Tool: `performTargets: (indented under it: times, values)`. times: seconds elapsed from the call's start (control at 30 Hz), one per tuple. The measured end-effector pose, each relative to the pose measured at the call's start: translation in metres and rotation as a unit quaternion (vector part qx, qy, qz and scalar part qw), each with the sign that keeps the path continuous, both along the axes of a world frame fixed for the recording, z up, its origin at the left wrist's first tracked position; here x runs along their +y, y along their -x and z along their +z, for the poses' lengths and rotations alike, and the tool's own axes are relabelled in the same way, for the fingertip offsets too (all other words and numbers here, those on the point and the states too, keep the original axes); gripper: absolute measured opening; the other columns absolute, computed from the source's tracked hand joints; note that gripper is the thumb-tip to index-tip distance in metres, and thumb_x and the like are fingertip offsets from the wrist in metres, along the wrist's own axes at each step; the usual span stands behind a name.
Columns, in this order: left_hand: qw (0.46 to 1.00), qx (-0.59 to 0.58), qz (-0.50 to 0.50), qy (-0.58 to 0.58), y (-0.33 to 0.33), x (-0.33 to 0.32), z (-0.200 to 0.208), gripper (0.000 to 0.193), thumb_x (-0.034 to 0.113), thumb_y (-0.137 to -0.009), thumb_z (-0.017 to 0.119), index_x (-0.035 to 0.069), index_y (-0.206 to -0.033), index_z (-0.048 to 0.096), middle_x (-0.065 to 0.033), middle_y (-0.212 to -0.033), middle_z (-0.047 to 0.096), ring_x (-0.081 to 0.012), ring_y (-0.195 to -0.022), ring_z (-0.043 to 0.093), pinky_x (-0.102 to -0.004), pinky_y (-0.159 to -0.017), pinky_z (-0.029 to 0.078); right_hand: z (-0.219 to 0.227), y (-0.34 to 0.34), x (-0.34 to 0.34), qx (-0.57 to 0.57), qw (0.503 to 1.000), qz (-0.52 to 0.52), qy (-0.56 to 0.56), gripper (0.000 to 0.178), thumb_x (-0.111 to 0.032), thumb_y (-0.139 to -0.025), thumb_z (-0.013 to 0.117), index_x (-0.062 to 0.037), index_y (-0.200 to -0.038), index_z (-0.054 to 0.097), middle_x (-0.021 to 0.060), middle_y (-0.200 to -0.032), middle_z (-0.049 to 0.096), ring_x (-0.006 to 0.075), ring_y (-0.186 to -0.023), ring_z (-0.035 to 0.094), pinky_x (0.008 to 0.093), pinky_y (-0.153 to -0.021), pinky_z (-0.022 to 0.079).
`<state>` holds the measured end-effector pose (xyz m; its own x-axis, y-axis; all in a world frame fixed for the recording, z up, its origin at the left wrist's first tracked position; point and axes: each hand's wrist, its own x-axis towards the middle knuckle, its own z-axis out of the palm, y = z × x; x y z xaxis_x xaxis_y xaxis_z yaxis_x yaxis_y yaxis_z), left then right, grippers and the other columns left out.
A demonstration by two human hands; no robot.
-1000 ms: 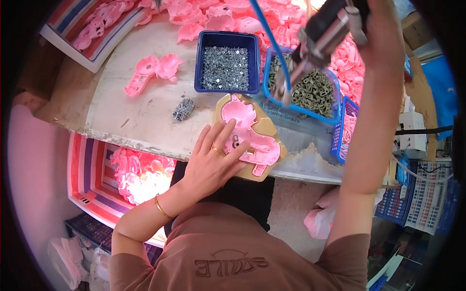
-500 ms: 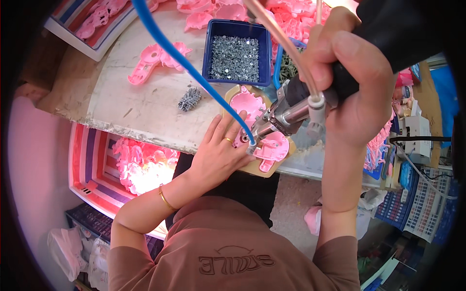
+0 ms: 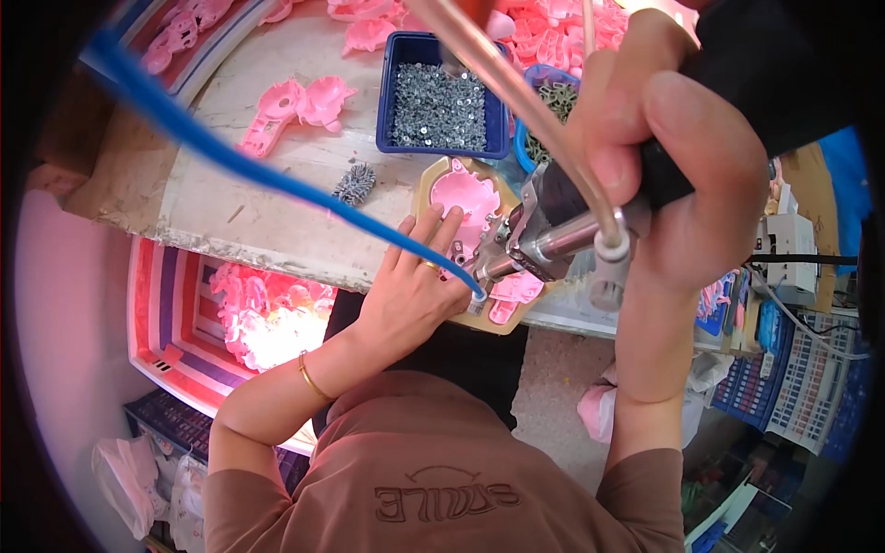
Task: Assembling plastic toy figures by attaching components and using factory tools.
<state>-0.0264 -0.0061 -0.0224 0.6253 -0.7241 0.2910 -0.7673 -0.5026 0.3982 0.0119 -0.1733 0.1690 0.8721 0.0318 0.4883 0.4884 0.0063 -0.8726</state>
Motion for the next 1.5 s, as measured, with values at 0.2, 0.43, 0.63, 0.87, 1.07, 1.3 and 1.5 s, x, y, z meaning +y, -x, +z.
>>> performTargets:
  times: [0.2, 0.43, 0.63, 0.87, 1.07, 1.3, 1.5]
  values:
    - [1.000, -0.030, -0.005, 0.002, 0.002, -0.004, -0.004, 0.019, 0.024, -0.076, 0.072, 0.013, -0.084, 0.058, -0.0246, -0.149, 0.039, -0.0424, -0.140, 0.036, -0.0551, -0.114, 0.030, 0.025, 0.006, 0.022, 0.059, 0.980, -0.191, -0.008, 0.067, -0.019, -0.075, 0.061, 0.0084, -0.130, 0.035, 0.0087, -0.056, 0.051, 0.0161, -0.043, 0.047, 0.0260, -0.045, 0.042]
    - [0.997, -0.010, -0.008, -0.070, 0.000, 0.003, 0.001, 0.022, 0.027, -0.077, 0.072, 0.016, -0.096, 0.067, -0.0245, -0.150, 0.038, -0.0412, -0.139, 0.036, -0.0535, -0.114, 0.031, 0.001, 0.002, 0.016, 0.044, 0.989, -0.125, -0.061, 0.061, -0.010, -0.074, 0.060, 0.0076, -0.128, 0.037, 0.0097, -0.055, 0.052, 0.0173, -0.043, 0.049, 0.0270, -0.044, 0.044]
    - [1.000, -0.011, -0.013, -0.019, 0.000, 0.000, 0.003, 0.047, 0.031, -0.085, 0.070, 0.023, -0.131, 0.062, -0.0244, -0.148, 0.038, -0.0421, -0.138, 0.035, -0.0549, -0.112, 0.032, -0.003, 0.014, 0.006, 0.062, 0.985, -0.140, -0.082, 0.053, 0.000, -0.075, 0.060, 0.0068, -0.124, 0.040, 0.0087, -0.059, 0.055, 0.0164, -0.045, 0.053, 0.0264, -0.045, 0.045]
    - [0.999, -0.040, -0.023, -0.001, 0.000, 0.003, 0.016, 0.033, 0.019, -0.078, 0.077, 0.013, -0.107, 0.064, -0.0185, -0.148, 0.042, -0.0427, -0.140, 0.034, -0.0586, -0.112, 0.031, 0.026, 0.021, -0.037, 0.020, 0.981, -0.176, -0.080, 0.037, -0.007, -0.085, 0.069, 0.0044, -0.116, 0.051, 0.0047, -0.069, 0.060, 0.0120, -0.051, 0.059, 0.0255, -0.047, 0.047]
    - [0.986, 0.053, -0.090, 0.132, -0.010, 0.017, 0.056, 0.023, 0.010, -0.077, 0.076, 0.006, -0.096, 0.064, -0.0163, -0.122, 0.058, -0.0375, -0.118, 0.054, -0.0531, -0.104, 0.040, 0.066, -0.036, -0.104, -0.086, 0.982, -0.082, 0.148, 0.056, -0.049, -0.090, 0.069, 0.0013, -0.110, 0.055, 0.0074, -0.086, 0.064, 0.0133, -0.081, 0.066, 0.0265, -0.074, 0.053]
    - [0.953, 0.290, -0.035, -0.076, -0.012, 0.129, 0.171, 0.016, 0.006, -0.067, 0.076, 0.002, -0.081, 0.068, -0.0069, -0.070, 0.064, -0.0233, -0.069, 0.056, -0.0346, -0.061, 0.042, -0.099, 0.044, -0.316, 0.298, 0.686, -0.227, 0.624, 0.029, -0.029, -0.086, 0.067, -0.0040, -0.101, 0.068, 0.0170, -0.097, 0.071, 0.0296, -0.094, 0.069, 0.0433, -0.082, 0.053]
    - [0.973, 0.151, 0.076, -0.157, -0.005, 0.153, 0.140, 0.042, 0.013, -0.075, 0.077, 0.001, -0.114, 0.065, -0.0146, -0.097, 0.066, -0.0319, -0.089, 0.061, -0.0395, -0.082, 0.048, -0.147, 0.081, -0.311, 0.198, 0.731, -0.308, 0.575, 0.032, -0.019, -0.083, 0.072, -0.0016, -0.110, 0.068, 0.0157, -0.099, 0.072, 0.0293, -0.093, 0.069, 0.0389, -0.085, 0.053]
